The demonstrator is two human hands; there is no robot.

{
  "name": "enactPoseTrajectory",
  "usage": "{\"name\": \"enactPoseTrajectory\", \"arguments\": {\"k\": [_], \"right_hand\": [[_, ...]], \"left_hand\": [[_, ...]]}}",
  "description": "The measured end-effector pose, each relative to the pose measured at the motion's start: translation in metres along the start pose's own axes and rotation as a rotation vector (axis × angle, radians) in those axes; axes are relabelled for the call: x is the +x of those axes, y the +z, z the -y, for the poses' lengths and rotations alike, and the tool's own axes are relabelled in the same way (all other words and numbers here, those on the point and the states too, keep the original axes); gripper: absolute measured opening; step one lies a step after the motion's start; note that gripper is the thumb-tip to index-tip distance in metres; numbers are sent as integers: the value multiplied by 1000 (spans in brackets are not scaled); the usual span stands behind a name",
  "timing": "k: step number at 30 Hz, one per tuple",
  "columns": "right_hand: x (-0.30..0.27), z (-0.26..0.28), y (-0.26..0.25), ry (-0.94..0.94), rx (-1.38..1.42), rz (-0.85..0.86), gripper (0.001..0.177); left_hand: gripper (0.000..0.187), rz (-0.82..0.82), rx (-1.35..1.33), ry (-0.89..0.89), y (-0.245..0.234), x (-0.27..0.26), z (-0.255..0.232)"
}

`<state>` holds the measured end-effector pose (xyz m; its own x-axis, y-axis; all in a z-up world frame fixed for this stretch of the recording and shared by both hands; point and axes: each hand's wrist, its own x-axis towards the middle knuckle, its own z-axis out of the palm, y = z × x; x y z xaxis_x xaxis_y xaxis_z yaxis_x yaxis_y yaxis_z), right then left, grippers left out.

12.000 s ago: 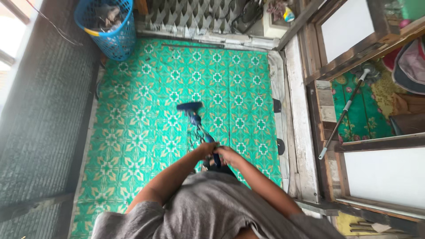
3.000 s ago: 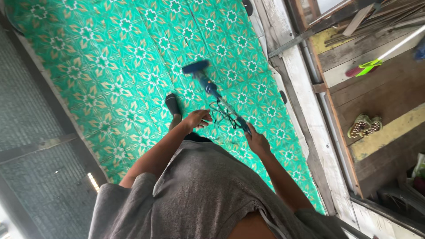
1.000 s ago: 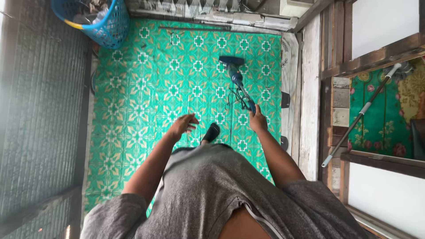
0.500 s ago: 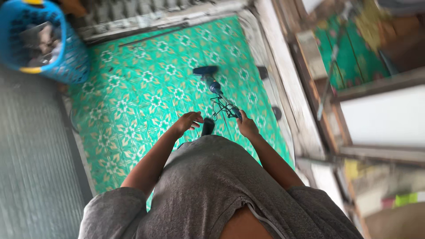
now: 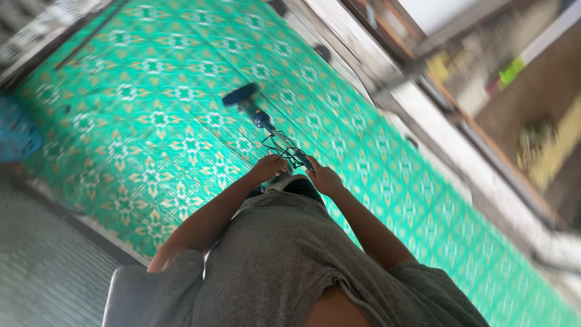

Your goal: The person uses a handheld vacuum cleaner to clean a green patterned floor mat in a small room. They move the vacuum back and forth across the surface of the mat, covering different areas systematically.

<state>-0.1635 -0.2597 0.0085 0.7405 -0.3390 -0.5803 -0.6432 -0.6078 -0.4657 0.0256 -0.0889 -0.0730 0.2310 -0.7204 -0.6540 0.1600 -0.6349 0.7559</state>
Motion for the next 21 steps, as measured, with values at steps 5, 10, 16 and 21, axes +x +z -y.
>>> {"name": "enactPoseTrajectory", "arguments": {"k": [5,10,16,21], "right_hand": [[-93,-14,23,126,13,66,62],[-184,-59,63,133,102,-45,68],[-308,-119,144,295,124,-91,48],[-398,-164,177,209,187,-280,39]], "left_hand": [[34,114,464,245,86,-10,1],[49,162,678,507,175,-51,-13],[69,185,732,910,305,-98,44],[38,388,859,881,411,-127,88]]}}
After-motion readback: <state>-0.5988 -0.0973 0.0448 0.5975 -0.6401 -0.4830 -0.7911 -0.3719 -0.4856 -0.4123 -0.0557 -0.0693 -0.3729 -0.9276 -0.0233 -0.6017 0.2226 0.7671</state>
